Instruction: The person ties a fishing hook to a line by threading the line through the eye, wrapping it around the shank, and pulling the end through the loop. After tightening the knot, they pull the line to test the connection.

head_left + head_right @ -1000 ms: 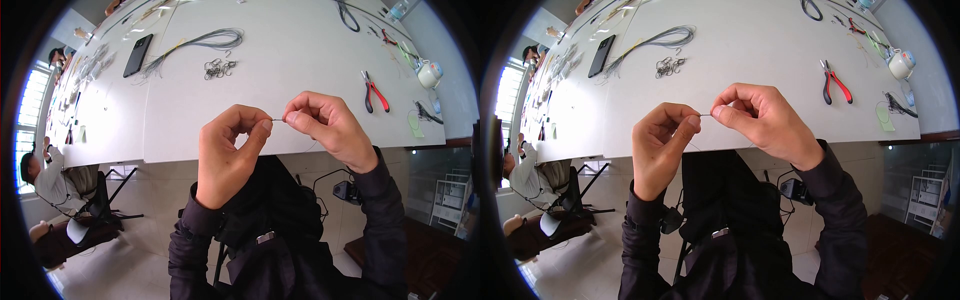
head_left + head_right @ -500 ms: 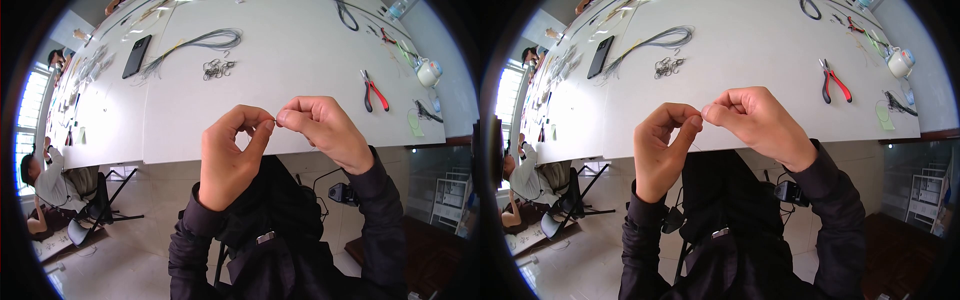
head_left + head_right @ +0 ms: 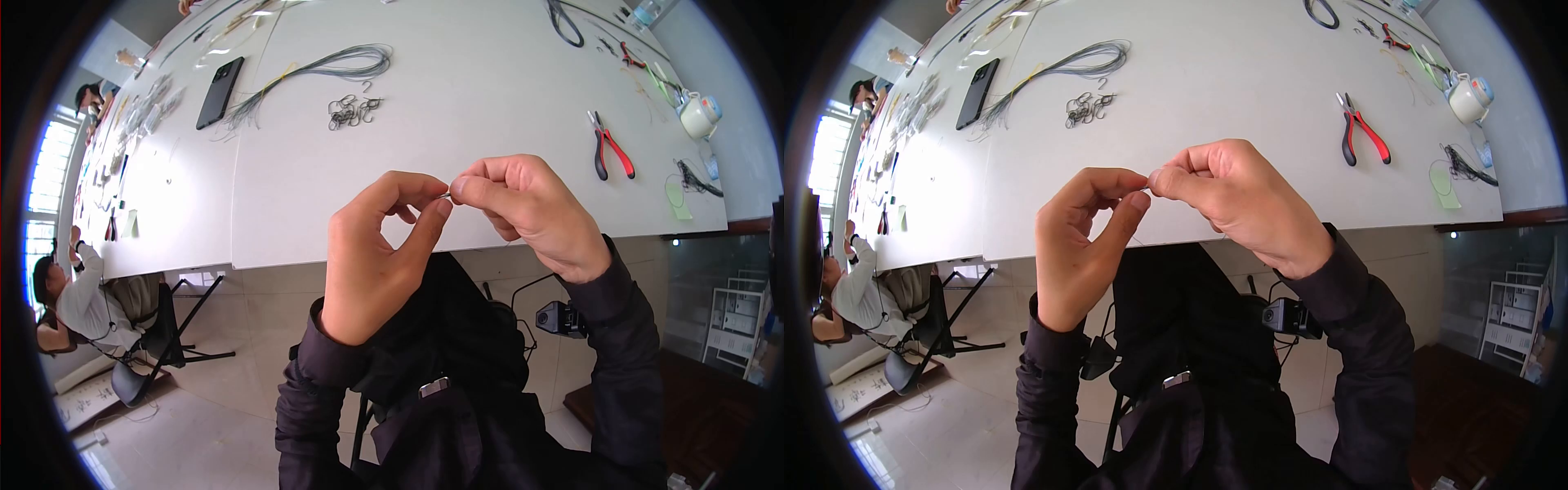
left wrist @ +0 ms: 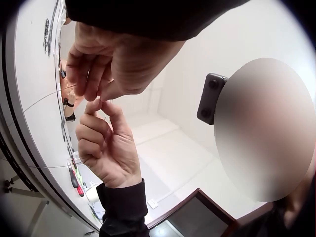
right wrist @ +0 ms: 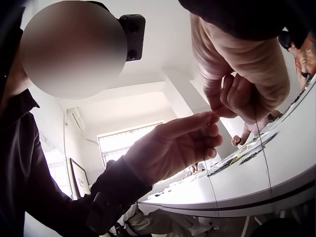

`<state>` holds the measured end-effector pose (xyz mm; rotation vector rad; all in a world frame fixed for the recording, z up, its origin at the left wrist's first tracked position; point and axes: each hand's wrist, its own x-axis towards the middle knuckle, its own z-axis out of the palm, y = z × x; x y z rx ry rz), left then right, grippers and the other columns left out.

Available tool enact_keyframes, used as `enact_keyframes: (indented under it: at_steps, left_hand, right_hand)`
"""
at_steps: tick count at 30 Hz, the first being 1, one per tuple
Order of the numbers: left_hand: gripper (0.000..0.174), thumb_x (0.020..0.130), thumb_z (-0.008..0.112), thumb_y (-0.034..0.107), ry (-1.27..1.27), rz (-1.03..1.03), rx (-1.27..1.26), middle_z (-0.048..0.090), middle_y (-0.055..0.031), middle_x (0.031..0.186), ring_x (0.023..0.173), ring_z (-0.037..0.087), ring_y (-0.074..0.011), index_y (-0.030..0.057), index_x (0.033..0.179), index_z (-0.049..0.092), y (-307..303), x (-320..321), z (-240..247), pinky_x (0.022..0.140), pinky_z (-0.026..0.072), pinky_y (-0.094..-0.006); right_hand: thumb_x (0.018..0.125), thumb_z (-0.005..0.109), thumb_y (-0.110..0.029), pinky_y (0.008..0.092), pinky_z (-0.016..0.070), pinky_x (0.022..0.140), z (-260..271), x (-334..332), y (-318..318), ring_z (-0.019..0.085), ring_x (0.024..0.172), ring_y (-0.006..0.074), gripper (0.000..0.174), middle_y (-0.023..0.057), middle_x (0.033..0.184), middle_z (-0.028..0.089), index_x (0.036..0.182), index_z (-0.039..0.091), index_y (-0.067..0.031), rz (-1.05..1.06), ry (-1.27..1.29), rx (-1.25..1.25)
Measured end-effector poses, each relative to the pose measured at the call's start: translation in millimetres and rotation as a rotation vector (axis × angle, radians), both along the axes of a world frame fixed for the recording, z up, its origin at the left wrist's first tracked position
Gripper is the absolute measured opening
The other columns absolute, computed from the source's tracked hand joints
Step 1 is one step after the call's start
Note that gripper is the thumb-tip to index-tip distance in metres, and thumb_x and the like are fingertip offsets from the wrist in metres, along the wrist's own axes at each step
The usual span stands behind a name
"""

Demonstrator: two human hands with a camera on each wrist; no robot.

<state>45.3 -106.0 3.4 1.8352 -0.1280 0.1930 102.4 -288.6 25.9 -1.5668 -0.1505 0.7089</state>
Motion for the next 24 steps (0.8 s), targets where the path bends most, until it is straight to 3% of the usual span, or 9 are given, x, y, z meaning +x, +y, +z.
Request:
enact_keyframes:
  at_steps: [4,7,14,22,24]
  left_hand:
    - [0.012,0.092,0.067,0.002,0.059,-0.006,-0.028,0.070,-0.0068,0.092,0.087,0.064,-0.0114,-0.0040,0.102,0.066,3.0,-0.7,2.1,0.084,0.0492,-0.0264]
    - [0.013,0.092,0.067,0.003,0.083,-0.007,-0.031,0.070,-0.0066,0.092,0.087,0.064,-0.0117,-0.0040,0.103,0.066,4.2,-0.2,1.8,0.084,0.0493,-0.0266]
    - [0.013,0.091,0.068,0.003,-0.064,0.025,0.045,0.070,-0.0058,0.091,0.086,0.064,-0.0115,-0.0032,0.102,0.067,-0.3,3.5,-0.2,0.081,0.0486,-0.0262]
    - [0.009,0.090,0.069,0.003,-0.001,0.032,0.071,0.071,-0.0057,0.087,0.082,0.063,-0.0110,-0.0036,0.095,0.068,-3.8,6.3,5.6,0.080,0.0496,-0.0264]
    - [0.008,0.090,0.069,0.003,0.008,0.032,0.070,0.071,-0.0058,0.087,0.082,0.064,-0.0110,-0.0038,0.094,0.068,-2.0,6.2,5.8,0.081,0.0501,-0.0263]
  right_hand:
    - [0.094,0.064,-0.027,0.0208,0.0236,0.048,1.9,-1.7,3.1,0.029,0.052,0.0015,0.025,-0.0095,0.060,0.041,0.092,0.068,-0.0028,-0.008,-0.009,-0.012]
    - [0.094,0.064,-0.027,0.0207,0.0234,0.048,3.0,-1.7,2.6,0.028,0.052,0.0013,0.025,-0.0097,0.061,0.042,0.093,0.068,-0.0027,-0.018,0.007,-0.008]
    - [0.092,0.065,-0.026,0.0200,0.0261,0.046,-3.2,0.6,-0.2,0.033,0.051,0.0007,0.027,-0.0084,0.061,0.048,0.095,0.070,0.0006,-0.029,-0.011,0.009]
    - [0.093,0.064,-0.023,0.0199,0.0273,0.048,-3.1,0.2,1.0,0.036,0.054,0.0005,0.025,-0.0081,0.064,0.050,0.095,0.070,0.0015,-0.039,-0.055,-0.023]
    - [0.094,0.063,-0.025,0.0197,0.0286,0.049,-2.6,0.4,1.1,0.036,0.055,0.0004,0.025,-0.0072,0.071,0.055,0.094,0.069,-0.0013,-0.025,-0.047,-0.043]
